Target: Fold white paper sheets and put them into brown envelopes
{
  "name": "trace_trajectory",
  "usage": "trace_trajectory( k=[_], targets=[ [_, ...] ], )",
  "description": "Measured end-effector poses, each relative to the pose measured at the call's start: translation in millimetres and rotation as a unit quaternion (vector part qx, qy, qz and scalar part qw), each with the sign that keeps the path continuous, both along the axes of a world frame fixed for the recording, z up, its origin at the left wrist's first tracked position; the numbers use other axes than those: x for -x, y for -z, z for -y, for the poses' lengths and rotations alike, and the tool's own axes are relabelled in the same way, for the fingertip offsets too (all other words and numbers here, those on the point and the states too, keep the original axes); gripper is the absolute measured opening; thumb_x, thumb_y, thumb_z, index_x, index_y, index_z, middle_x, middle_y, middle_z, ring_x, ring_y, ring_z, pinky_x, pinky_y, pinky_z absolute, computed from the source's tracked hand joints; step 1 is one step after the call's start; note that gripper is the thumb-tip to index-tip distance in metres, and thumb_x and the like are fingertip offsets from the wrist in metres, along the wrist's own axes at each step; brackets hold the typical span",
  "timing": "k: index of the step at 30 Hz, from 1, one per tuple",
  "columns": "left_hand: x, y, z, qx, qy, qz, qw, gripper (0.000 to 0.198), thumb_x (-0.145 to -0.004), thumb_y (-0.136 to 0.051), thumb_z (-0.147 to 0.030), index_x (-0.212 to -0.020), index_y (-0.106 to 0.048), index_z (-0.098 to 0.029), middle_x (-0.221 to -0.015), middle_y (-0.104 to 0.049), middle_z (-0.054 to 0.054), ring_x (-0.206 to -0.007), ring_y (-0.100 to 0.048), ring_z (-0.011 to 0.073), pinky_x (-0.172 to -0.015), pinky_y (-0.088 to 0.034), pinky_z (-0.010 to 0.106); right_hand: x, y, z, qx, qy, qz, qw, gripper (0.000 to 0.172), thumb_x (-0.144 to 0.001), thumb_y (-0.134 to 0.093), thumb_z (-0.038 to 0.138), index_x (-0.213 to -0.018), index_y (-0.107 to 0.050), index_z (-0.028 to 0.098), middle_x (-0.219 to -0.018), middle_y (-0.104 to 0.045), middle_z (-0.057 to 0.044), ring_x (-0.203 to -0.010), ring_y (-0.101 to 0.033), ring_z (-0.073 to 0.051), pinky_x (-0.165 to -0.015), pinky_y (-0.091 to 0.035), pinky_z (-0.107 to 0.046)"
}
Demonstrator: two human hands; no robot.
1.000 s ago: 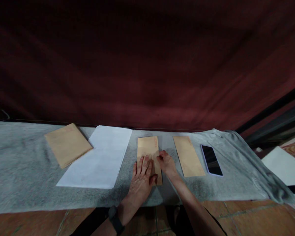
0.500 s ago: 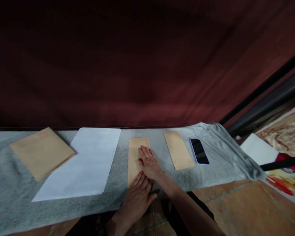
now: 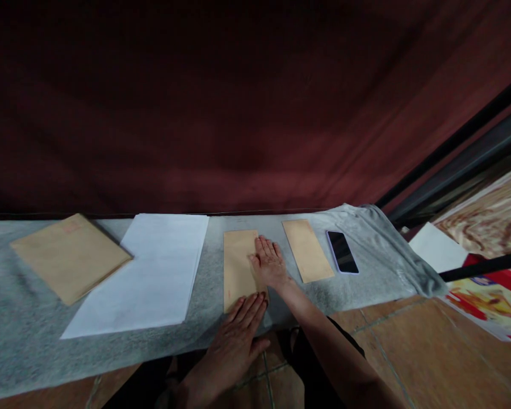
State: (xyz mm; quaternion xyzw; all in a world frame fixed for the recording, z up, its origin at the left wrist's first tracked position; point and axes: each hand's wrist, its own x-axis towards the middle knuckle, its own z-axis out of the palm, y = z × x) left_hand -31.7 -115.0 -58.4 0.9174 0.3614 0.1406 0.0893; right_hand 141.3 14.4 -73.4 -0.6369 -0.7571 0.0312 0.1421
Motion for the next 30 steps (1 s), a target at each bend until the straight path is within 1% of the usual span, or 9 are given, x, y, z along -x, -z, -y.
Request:
trace_trajectory(
  k=[2, 5, 8, 12, 16, 20, 23, 27, 30],
  targets=[
    [3.1, -0.7, -4.2, 0.008, -0.021, 0.008, 1.000, 0.060, -0.103, -0.050, -0.047, -0.157, -0.043, -0.020, -0.159, -0.051, 0.009, -0.145, -0.051, 0.0233, -0.118, -0.047, 0.043, -3.1, -4.1, 4.2, 0.004, 0.007, -0.001, 1.000, 0.058, -0.110, -0.036, 0.039, -0.160, -0.038, 0.009, -0.166, -0.037, -0.014, -0.155, -0.034, -0.028, -0.128, -0.020, -0.047],
    [9.0, 2.0, -15.5, -0.002, -0.072, -0.004, 0.997, 0.046, -0.104, -0.045, -0.027, -0.148, -0.053, -0.016, -0.153, -0.058, 0.011, -0.140, -0.056, 0.0232, -0.115, -0.050, 0.040, -1.0, -9.3, 13.8, 0.010, -0.004, -0.011, 1.000, 0.055, -0.109, -0.037, 0.033, -0.159, -0.039, 0.009, -0.167, -0.036, -0.014, -0.155, -0.033, -0.027, -0.128, -0.022, -0.046],
    [14.1, 8.1, -26.3, -0.032, -0.081, -0.037, 0.995, 0.049, -0.098, -0.039, -0.009, -0.141, -0.060, -0.015, -0.148, -0.062, 0.011, -0.136, -0.059, 0.0236, -0.114, -0.050, 0.041, 6.7, -9.5, 26.6, 0.015, -0.042, -0.019, 0.999, 0.055, -0.108, -0.038, 0.032, -0.160, -0.038, 0.011, -0.168, -0.035, -0.012, -0.156, -0.032, -0.024, -0.128, -0.024, -0.045],
    [13.6, 12.2, -27.9, -0.053, -0.079, -0.072, 0.993, 0.055, -0.091, -0.037, 0.000, -0.137, -0.063, -0.015, -0.145, -0.064, 0.013, -0.136, -0.060, 0.0240, -0.114, -0.049, 0.041, 14.7, -6.1, 42.2, 0.024, -0.093, -0.019, 0.995, 0.055, -0.108, -0.040, 0.031, -0.160, -0.038, 0.013, -0.168, -0.035, -0.011, -0.157, -0.030, -0.022, -0.128, -0.026, -0.045],
    [9.7, 6.1, -20.7, -0.075, -0.076, -0.095, 0.990, 0.058, -0.087, -0.040, 0.003, -0.138, -0.062, -0.013, -0.143, -0.065, 0.017, -0.135, -0.060, 0.0260, -0.115, -0.047, 0.043, 12.5, -8.8, 48.9, 0.026, -0.123, -0.036, 0.991, 0.054, -0.107, -0.041, 0.029, -0.159, -0.039, 0.014, -0.168, -0.036, -0.011, -0.156, -0.031, -0.022, -0.129, -0.027, -0.045],
    [8.0, -4.8, -18.1, -0.101, -0.053, -0.113, 0.987, 0.053, -0.086, -0.045, 0.004, -0.133, -0.065, -0.011, -0.141, -0.066, 0.018, -0.133, -0.061, 0.0265, -0.110, -0.051, 0.041, 7.5, -16.2, 48.6, 0.034, -0.100, -0.081, 0.991, 0.054, -0.106, -0.040, 0.026, -0.157, -0.042, 0.009, -0.163, -0.045, -0.015, -0.154, -0.037, -0.023, -0.128, -0.031, -0.047],
    [5.8, -12.5, -19.4, -0.106, -0.050, -0.125, 0.985, 0.050, -0.085, -0.046, 0.005, -0.128, -0.067, -0.012, -0.138, -0.068, 0.017, -0.132, -0.063, 0.0263, -0.104, -0.055, 0.039, 7.9, -19.2, 50.3, 0.036, -0.096, -0.107, 0.989, 0.054, -0.105, -0.040, 0.024, -0.156, -0.044, 0.008, -0.161, -0.047, -0.016, -0.153, -0.038, -0.025, -0.127, -0.033, -0.049],
    [1.9, -18.1, -20.8, -0.093, -0.044, -0.128, 0.986, 0.048, -0.086, -0.046, 0.005, -0.126, -0.067, -0.011, -0.135, -0.070, 0.017, -0.128, -0.065, 0.0259, -0.100, -0.057, 0.038, 12.4, -18.0, 56.6, 0.037, -0.132, -0.126, 0.982, 0.051, -0.105, -0.040, 0.021, -0.154, -0.047, 0.011, -0.160, -0.048, -0.015, -0.151, -0.041, -0.024, -0.125, -0.038, -0.047],
    [1.6, -20.7, -22.2, -0.087, -0.043, -0.120, 0.988, 0.045, -0.086, -0.048, 0.005, -0.123, -0.067, -0.011, -0.132, -0.071, 0.017, -0.127, -0.065, 0.0269, -0.096, -0.058, 0.038, 14.5, -15.7, 59.2, 0.032, -0.145, -0.134, 0.980, 0.048, -0.104, -0.040, 0.018, -0.151, -0.051, 0.014, -0.158, -0.051, -0.013, -0.149, -0.044, -0.024, -0.124, -0.039, -0.048]
  ],
)
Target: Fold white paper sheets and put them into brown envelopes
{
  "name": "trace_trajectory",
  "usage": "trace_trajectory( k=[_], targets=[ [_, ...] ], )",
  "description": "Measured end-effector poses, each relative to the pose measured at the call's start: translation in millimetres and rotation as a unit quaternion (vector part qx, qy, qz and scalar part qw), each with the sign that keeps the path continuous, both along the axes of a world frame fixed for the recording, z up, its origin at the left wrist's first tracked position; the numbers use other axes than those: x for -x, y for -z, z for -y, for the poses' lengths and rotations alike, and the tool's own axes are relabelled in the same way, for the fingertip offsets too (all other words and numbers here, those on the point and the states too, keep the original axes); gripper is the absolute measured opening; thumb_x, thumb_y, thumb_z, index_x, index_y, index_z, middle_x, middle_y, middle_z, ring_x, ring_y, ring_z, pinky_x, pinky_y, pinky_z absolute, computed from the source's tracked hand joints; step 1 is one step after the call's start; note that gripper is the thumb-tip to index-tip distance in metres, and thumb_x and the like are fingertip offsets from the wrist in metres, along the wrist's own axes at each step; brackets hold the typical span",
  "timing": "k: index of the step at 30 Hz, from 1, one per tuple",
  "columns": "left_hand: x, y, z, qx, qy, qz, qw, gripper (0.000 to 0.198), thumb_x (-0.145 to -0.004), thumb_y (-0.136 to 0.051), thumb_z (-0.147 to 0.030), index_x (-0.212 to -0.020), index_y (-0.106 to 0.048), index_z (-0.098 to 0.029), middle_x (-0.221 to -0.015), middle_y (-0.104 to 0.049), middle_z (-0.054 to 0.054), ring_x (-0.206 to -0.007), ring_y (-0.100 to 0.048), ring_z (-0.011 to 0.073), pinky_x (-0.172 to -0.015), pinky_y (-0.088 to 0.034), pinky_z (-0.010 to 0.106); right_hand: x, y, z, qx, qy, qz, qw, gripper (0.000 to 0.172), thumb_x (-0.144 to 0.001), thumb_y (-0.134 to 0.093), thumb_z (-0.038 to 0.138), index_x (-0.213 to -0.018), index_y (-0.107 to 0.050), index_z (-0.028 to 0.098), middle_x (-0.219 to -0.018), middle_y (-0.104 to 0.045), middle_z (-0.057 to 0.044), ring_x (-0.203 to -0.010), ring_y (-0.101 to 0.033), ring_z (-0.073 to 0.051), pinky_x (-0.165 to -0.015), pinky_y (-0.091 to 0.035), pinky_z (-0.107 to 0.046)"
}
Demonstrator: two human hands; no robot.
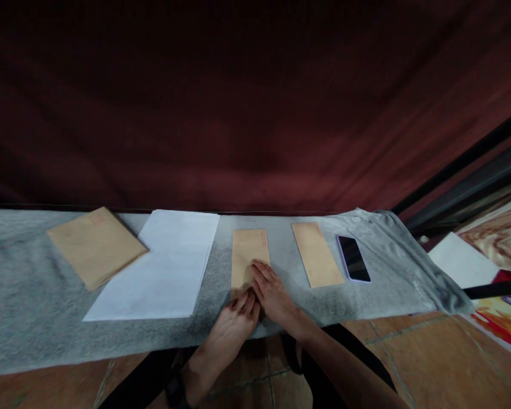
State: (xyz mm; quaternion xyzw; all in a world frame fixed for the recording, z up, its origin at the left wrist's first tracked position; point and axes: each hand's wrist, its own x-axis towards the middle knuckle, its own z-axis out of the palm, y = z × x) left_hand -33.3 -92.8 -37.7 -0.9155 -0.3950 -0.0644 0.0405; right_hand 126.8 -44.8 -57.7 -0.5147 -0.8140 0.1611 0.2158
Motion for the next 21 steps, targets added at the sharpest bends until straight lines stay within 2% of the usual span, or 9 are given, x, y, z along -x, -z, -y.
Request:
trace_trajectory(
  k=[2, 6, 7, 9, 12, 15, 17, 21],
  targets=[
    [1.9, -2.4, -2.9, 0.019, -0.007, 0.028, 0.999, 0.039, -0.087, -0.050, 0.002, -0.119, -0.069, -0.012, -0.129, -0.072, 0.016, -0.124, -0.067, 0.0273, -0.093, -0.059, 0.037, 0.3, 1.1, 0.0, -0.001, 0.002, -0.010, 1.000, 0.049, -0.103, -0.040, 0.017, -0.150, -0.052, 0.015, -0.156, -0.053, -0.013, -0.148, -0.046, -0.024, -0.124, -0.041, -0.049],
    [6.8, -2.6, -12.9, 0.071, -0.059, 0.121, 0.988, 0.024, -0.094, -0.051, -0.009, -0.100, -0.072, -0.018, -0.108, -0.077, 0.010, -0.102, -0.074, 0.0227, -0.087, -0.060, 0.034, 1.5, 4.4, 1.9, 0.002, 0.015, -0.022, 1.000, 0.049, -0.102, -0.041, 0.015, -0.150, -0.052, 0.013, -0.154, -0.055, -0.015, -0.145, -0.049, -0.024, -0.122, -0.043, -0.046],
    [7.1, 0.3, -15.0, 0.058, -0.082, 0.139, 0.985, 0.026, -0.096, -0.048, -0.010, -0.102, -0.072, -0.017, -0.109, -0.077, 0.010, -0.103, -0.073, 0.0228, -0.090, -0.060, 0.035, 2.3, 6.0, 3.8, -0.001, 0.014, -0.015, 1.000, 0.051, -0.101, -0.041, 0.013, -0.150, -0.052, 0.012, -0.154, -0.055, -0.016, -0.146, -0.049, -0.024, -0.123, -0.043, -0.046],
    [6.2, 10.2, -16.8, 0.010, -0.122, 0.161, 0.979, 0.036, -0.097, -0.044, -0.010, -0.123, -0.068, -0.013, -0.127, -0.073, 0.015, -0.118, -0.069, 0.0251, -0.102, -0.056, 0.039, 4.3, 10.3, 9.4, -0.017, 0.003, 0.006, 1.000, 0.053, -0.099, -0.042, 0.010, -0.152, -0.051, 0.009, -0.156, -0.052, -0.016, -0.148, -0.046, -0.024, -0.124, -0.041, -0.046],
    [3.6, 30.7, -14.4, -0.032, -0.133, 0.166, 0.977, 0.062, -0.094, -0.037, -0.006, -0.155, -0.042, -0.010, -0.155, -0.054, 0.017, -0.145, -0.051, 0.0262, -0.117, -0.044, 0.044, 6.2, 16.9, 19.1, -0.061, -0.010, 0.041, 0.997, 0.057, -0.100, -0.042, 0.011, -0.156, -0.044, 0.008, -0.161, -0.046, -0.018, -0.152, -0.040, -0.026, -0.125, -0.037, -0.049],
    [4.2, 47.2, -10.6, -0.050, -0.132, 0.155, 0.978, 0.072, -0.095, -0.036, -0.008, -0.165, -0.019, -0.012, -0.162, -0.044, 0.017, -0.152, -0.041, 0.0256, -0.122, -0.037, 0.046, 3.7, 20.0, 26.3, -0.093, 0.002, 0.068, 0.993, 0.057, -0.104, -0.041, 0.017, -0.160, -0.036, 0.010, -0.164, -0.040, -0.016, -0.155, -0.034, -0.026, -0.127, -0.034, -0.050],
    [6.6, 52.4, -9.6, -0.060, -0.140, 0.152, 0.977, 0.070, -0.100, -0.038, -0.017, -0.166, -0.016, -0.012, -0.163, -0.043, 0.017, -0.152, -0.040, 0.0268, -0.123, -0.037, 0.047, -0.3, 20.1, 29.1, -0.095, 0.017, 0.084, 0.992, 0.057, -0.106, -0.041, 0.023, -0.161, -0.033, 0.010, -0.166, -0.038, -0.015, -0.156, -0.032, -0.025, -0.127, -0.032, -0.050],
    [13.1, 51.8, -8.9, -0.064, -0.141, 0.155, 0.976, 0.068, -0.103, -0.045, -0.036, -0.163, -0.027, -0.010, -0.162, -0.042, 0.018, -0.150, -0.043, 0.0299, -0.123, -0.036, 0.048, -10.2, 19.0, 32.6, -0.085, 0.038, 0.110, 0.990, 0.059, -0.108, -0.042, 0.031, -0.161, -0.033, 0.009, -0.167, -0.035, -0.015, -0.157, -0.031, -0.025, -0.128, -0.029, -0.048]
  ],
)
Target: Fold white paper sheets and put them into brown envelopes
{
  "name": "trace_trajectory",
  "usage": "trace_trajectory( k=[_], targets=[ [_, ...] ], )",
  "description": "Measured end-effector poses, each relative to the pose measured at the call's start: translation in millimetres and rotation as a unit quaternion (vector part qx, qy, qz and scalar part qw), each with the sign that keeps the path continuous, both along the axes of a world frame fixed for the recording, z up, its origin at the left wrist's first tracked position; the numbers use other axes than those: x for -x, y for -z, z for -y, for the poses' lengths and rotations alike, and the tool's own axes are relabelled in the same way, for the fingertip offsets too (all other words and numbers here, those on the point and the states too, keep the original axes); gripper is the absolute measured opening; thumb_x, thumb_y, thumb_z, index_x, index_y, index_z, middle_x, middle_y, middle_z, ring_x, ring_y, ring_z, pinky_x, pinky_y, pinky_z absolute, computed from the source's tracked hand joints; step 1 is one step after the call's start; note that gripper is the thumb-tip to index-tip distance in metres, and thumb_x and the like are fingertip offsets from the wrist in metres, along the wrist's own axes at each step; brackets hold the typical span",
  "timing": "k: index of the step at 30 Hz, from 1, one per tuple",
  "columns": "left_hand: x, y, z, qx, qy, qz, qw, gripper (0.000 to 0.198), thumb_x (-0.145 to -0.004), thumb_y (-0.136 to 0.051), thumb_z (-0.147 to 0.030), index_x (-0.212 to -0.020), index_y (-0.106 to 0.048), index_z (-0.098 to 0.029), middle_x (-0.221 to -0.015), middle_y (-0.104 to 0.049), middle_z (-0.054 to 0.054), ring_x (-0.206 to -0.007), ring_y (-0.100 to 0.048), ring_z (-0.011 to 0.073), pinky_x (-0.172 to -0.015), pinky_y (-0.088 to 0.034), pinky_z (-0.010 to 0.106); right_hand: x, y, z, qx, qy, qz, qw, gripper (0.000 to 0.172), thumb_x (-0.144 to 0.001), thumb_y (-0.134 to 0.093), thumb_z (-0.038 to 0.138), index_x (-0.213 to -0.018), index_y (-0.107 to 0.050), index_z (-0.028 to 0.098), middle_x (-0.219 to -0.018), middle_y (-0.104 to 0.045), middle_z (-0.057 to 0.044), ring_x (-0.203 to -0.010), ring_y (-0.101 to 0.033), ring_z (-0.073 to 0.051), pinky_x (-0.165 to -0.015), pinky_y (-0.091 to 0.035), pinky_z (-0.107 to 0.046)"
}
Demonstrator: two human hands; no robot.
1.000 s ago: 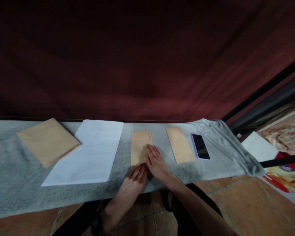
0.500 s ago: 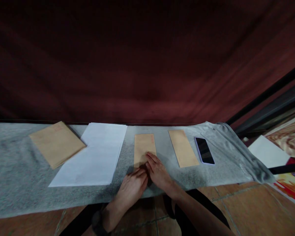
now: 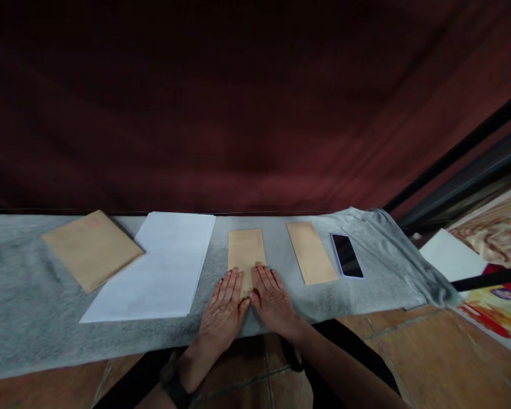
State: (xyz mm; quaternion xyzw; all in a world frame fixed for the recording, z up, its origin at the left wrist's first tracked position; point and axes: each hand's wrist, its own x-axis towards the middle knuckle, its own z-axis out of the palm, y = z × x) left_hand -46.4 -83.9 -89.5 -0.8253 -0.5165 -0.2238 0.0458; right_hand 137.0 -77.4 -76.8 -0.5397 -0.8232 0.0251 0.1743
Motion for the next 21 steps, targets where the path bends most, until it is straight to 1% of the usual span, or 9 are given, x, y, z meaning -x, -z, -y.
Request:
trace_trajectory(
  k=[4, 7, 9, 11, 14, 15, 17, 19, 21],
  targets=[
    [8.7, -1.5, -0.2, -0.005, 0.008, -0.013, 1.000, 0.067, -0.103, -0.045, -0.044, -0.159, -0.038, -0.008, -0.161, -0.045, 0.020, -0.148, -0.046, 0.0317, -0.121, -0.039, 0.049, -11.2, -4.3, 0.4, 0.024, 0.000, 0.019, 1.000, 0.060, -0.108, -0.044, 0.034, -0.161, -0.034, 0.009, -0.168, -0.033, -0.015, -0.156, -0.032, -0.025, -0.128, -0.028, -0.047],
    [15.7, -0.9, -3.3, -0.011, 0.038, -0.047, 0.998, 0.062, -0.102, -0.047, -0.044, -0.152, -0.048, -0.007, -0.156, -0.051, 0.022, -0.145, -0.050, 0.0324, -0.117, -0.044, 0.048, -18.9, -11.9, -1.9, 0.048, -0.014, 0.026, 0.998, 0.064, -0.106, -0.049, 0.040, -0.161, -0.034, 0.012, -0.168, -0.033, -0.014, -0.157, -0.030, -0.028, -0.129, -0.026, -0.051],
    [19.2, -2.7, -5.5, 0.002, 0.070, -0.079, 0.994, 0.054, -0.102, -0.046, -0.037, -0.147, -0.053, -0.009, -0.152, -0.056, 0.021, -0.142, -0.054, 0.0305, -0.114, -0.048, 0.046, -21.2, -17.0, -3.2, 0.058, -0.046, 0.030, 0.997, 0.070, -0.103, -0.055, 0.045, -0.162, -0.034, 0.012, -0.169, -0.031, -0.015, -0.157, -0.029, -0.029, -0.130, -0.024, -0.053],
    [20.7, -7.4, -6.2, 0.024, 0.103, -0.115, 0.988, 0.048, -0.099, -0.042, -0.023, -0.144, -0.057, -0.013, -0.149, -0.060, 0.018, -0.141, -0.055, 0.0274, -0.112, -0.050, 0.043, -20.1, -20.3, -3.4, 0.062, -0.081, 0.031, 0.994, 0.076, -0.100, -0.060, 0.047, -0.161, -0.034, 0.010, -0.169, -0.029, -0.018, -0.157, -0.028, -0.030, -0.130, -0.025, -0.052],
    [19.2, -16.5, -4.3, 0.047, 0.120, -0.143, 0.981, 0.059, -0.090, -0.035, -0.006, -0.142, -0.058, -0.020, -0.147, -0.062, 0.014, -0.142, -0.054, 0.0240, -0.111, -0.051, 0.043, -13.6, -21.2, -2.1, 0.064, -0.096, 0.022, 0.993, 0.081, -0.096, -0.066, 0.048, -0.159, -0.037, 0.005, -0.168, -0.028, -0.023, -0.157, -0.027, -0.034, -0.128, -0.030, -0.051],
    [17.9, -18.8, -3.4, 0.049, 0.119, -0.146, 0.981, 0.061, -0.088, -0.034, -0.004, -0.142, -0.059, -0.020, -0.147, -0.063, 0.014, -0.142, -0.054, 0.0239, -0.110, -0.052, 0.043, -10.8, -20.8, -1.5, 0.065, -0.093, 0.017, 0.993, 0.082, -0.095, -0.067, 0.047, -0.159, -0.038, 0.004, -0.167, -0.028, -0.025, -0.157, -0.027, -0.036, -0.127, -0.031, -0.051],
    [14.7, -21.3, -2.5, 0.047, 0.114, -0.145, 0.982, 0.060, -0.086, -0.036, -0.002, -0.138, -0.062, -0.017, -0.145, -0.064, 0.016, -0.140, -0.057, 0.0259, -0.108, -0.054, 0.043, -5.0, -19.7, -0.9, 0.064, -0.090, 0.010, 0.994, 0.084, -0.094, -0.069, 0.047, -0.157, -0.039, 0.001, -0.166, -0.030, -0.028, -0.156, -0.028, -0.038, -0.127, -0.032, -0.053],
    [12.4, -22.1, -3.1, 0.043, 0.107, -0.136, 0.984, 0.056, -0.084, -0.039, -0.001, -0.132, -0.066, -0.014, -0.141, -0.067, 0.019, -0.134, -0.062, 0.0280, -0.107, -0.055, 0.043, 0.4, -19.0, -1.2, 0.061, -0.092, 0.006, 0.994, 0.081, -0.094, -0.068, 0.043, -0.156, -0.041, -0.001, -0.164, -0.033, -0.029, -0.155, -0.031, -0.038, -0.127, -0.032, -0.052],
    [12.3, -24.5, -4.9, 0.044, 0.108, -0.115, 0.987, 0.053, -0.084, -0.042, 0.000, -0.128, -0.068, -0.012, -0.135, -0.070, 0.019, -0.128, -0.066, 0.0283, -0.107, -0.055, 0.044, 4.7, -20.2, -2.9, 0.057, -0.093, 0.008, 0.994, 0.069, -0.097, -0.064, 0.032, -0.155, -0.043, 0.001, -0.162, -0.038, -0.028, -0.153, -0.035, -0.037, -0.126, -0.034, -0.052]
  ],
)
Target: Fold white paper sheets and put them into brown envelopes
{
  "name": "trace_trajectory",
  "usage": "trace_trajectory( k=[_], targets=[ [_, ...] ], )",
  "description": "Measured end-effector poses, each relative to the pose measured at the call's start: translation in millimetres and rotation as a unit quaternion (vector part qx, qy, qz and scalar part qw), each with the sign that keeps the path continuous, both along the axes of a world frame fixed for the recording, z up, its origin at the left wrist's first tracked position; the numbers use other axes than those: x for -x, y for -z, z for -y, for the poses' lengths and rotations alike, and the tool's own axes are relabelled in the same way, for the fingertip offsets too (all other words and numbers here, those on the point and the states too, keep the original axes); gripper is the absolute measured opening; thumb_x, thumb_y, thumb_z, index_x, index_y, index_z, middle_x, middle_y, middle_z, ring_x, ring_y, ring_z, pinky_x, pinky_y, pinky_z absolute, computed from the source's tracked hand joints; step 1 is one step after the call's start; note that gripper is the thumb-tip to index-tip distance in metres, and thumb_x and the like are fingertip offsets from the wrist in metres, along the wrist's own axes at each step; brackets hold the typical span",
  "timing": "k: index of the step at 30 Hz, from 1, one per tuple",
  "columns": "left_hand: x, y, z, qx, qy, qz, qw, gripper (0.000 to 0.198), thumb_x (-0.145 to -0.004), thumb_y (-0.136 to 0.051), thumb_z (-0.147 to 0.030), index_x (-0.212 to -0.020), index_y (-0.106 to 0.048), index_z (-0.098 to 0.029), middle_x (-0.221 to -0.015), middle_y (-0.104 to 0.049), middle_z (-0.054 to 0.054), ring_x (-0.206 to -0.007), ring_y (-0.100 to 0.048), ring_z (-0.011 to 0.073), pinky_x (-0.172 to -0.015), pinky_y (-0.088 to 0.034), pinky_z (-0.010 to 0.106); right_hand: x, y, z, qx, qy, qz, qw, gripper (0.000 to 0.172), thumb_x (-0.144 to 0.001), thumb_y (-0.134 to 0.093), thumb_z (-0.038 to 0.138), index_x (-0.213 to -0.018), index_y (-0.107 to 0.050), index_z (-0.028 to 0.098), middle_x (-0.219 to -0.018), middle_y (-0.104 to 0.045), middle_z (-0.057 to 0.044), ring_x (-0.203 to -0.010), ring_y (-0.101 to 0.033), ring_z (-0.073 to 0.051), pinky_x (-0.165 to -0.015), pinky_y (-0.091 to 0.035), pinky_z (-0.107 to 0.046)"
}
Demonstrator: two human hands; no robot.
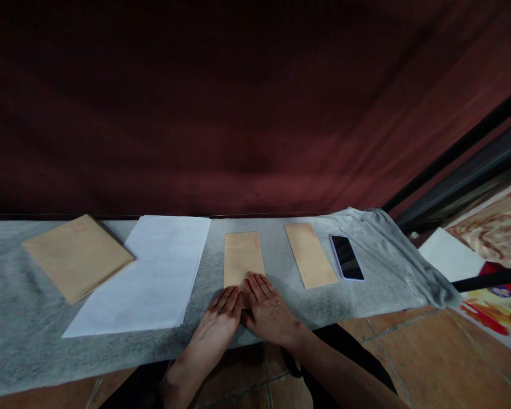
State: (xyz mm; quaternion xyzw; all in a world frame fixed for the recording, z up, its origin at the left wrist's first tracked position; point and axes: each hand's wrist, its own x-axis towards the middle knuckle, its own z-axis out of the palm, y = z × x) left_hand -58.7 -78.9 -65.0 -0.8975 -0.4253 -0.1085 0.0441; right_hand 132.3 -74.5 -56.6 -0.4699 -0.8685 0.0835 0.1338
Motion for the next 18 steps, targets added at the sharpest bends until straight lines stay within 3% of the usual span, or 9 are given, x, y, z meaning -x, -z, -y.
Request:
trace_trajectory(
  k=[4, 6, 8, 9, 11, 14, 16, 18],
  targets=[
    [7.5, -17.8, -8.3, 0.004, 0.013, 0.099, 0.995, 0.048, -0.092, -0.045, -0.006, -0.135, -0.065, -0.015, -0.139, -0.068, 0.015, -0.130, -0.064, 0.0273, -0.114, -0.050, 0.044, -0.1, -15.0, -8.4, 0.012, 0.026, -0.021, 0.999, 0.059, -0.096, -0.050, 0.009, -0.155, -0.046, 0.007, -0.158, -0.049, -0.023, -0.146, -0.048, -0.032, -0.122, -0.041, -0.049],
    [12.0, -30.3, -15.7, 0.011, -0.042, 0.202, 0.978, 0.049, -0.098, -0.050, -0.020, -0.146, -0.056, -0.019, -0.149, -0.061, 0.014, -0.137, -0.059, 0.0281, -0.118, -0.046, 0.046, -5.3, -28.5, -14.4, 0.030, 0.050, -0.085, 0.995, 0.058, -0.098, -0.046, 0.010, -0.156, -0.045, 0.009, -0.155, -0.053, -0.020, -0.142, -0.053, -0.030, -0.120, -0.044, -0.048],
    [14.3, -40.6, -24.7, 0.047, -0.139, 0.334, 0.931, 0.059, -0.099, -0.056, -0.036, -0.155, -0.044, -0.021, -0.157, -0.053, 0.014, -0.143, -0.053, 0.0296, -0.120, -0.043, 0.048, -10.8, -41.9, -20.6, 0.057, 0.077, -0.204, 0.974, 0.052, -0.104, -0.042, 0.020, -0.156, -0.047, 0.015, -0.152, -0.058, -0.016, -0.139, -0.056, -0.027, -0.118, -0.046, -0.047],
    [14.0, -44.4, -29.1, 0.084, -0.189, 0.404, 0.891, 0.066, -0.098, -0.059, -0.044, -0.157, -0.042, -0.021, -0.158, -0.051, 0.015, -0.144, -0.052, 0.0306, -0.120, -0.043, 0.049, -12.2, -47.2, -23.4, 0.076, 0.096, -0.283, 0.951, 0.049, -0.106, -0.040, 0.029, -0.154, -0.050, 0.018, -0.149, -0.061, -0.013, -0.136, -0.059, -0.026, -0.117, -0.047, -0.046],
    [9.9, -49.2, -36.0, 0.196, -0.256, 0.533, 0.782, 0.074, -0.093, -0.065, -0.052, -0.156, -0.043, -0.020, -0.155, -0.054, 0.017, -0.140, -0.055, 0.0318, -0.117, -0.046, 0.050, -10.2, -53.3, -28.2, 0.122, 0.143, -0.448, 0.874, 0.051, -0.109, -0.035, 0.047, -0.148, -0.055, 0.022, -0.138, -0.069, -0.010, -0.129, -0.064, -0.025, -0.112, -0.051, -0.043],
    [-4.7, -52.0, -36.6, 0.409, -0.240, 0.657, 0.585, 0.079, -0.084, -0.077, -0.055, -0.148, -0.050, -0.018, -0.140, -0.066, 0.019, -0.126, -0.067, 0.0319, -0.107, -0.054, 0.049, 4.0, -51.3, -32.1, 0.185, 0.185, -0.615, 0.744, 0.065, -0.106, -0.030, 0.063, -0.147, -0.054, 0.018, -0.124, -0.076, -0.012, -0.119, -0.070, -0.026, -0.103, -0.058, -0.042],
    [-17.5, -51.9, -31.1, 0.506, -0.197, 0.683, 0.489, 0.076, -0.078, -0.085, -0.050, -0.141, -0.057, -0.018, -0.128, -0.073, 0.017, -0.113, -0.073, 0.0306, -0.098, -0.059, 0.047, 16.0, -45.7, -31.8, 0.220, 0.177, -0.636, 0.718, 0.073, -0.104, -0.026, 0.067, -0.150, -0.050, 0.016, -0.125, -0.075, -0.014, -0.117, -0.071, -0.026, -0.099, -0.059, -0.042],
    [-29.5, -49.8, -24.5, 0.533, -0.184, 0.694, 0.447, 0.071, -0.071, -0.091, -0.043, -0.131, -0.064, -0.018, -0.118, -0.076, 0.014, -0.103, -0.075, 0.0282, -0.090, -0.062, 0.043, 25.4, -39.3, -29.8, 0.243, 0.162, -0.621, 0.727, 0.076, -0.104, -0.020, 0.069, -0.149, -0.050, 0.016, -0.130, -0.072, -0.016, -0.117, -0.071, -0.025, -0.098, -0.060, -0.042]
  ],
)
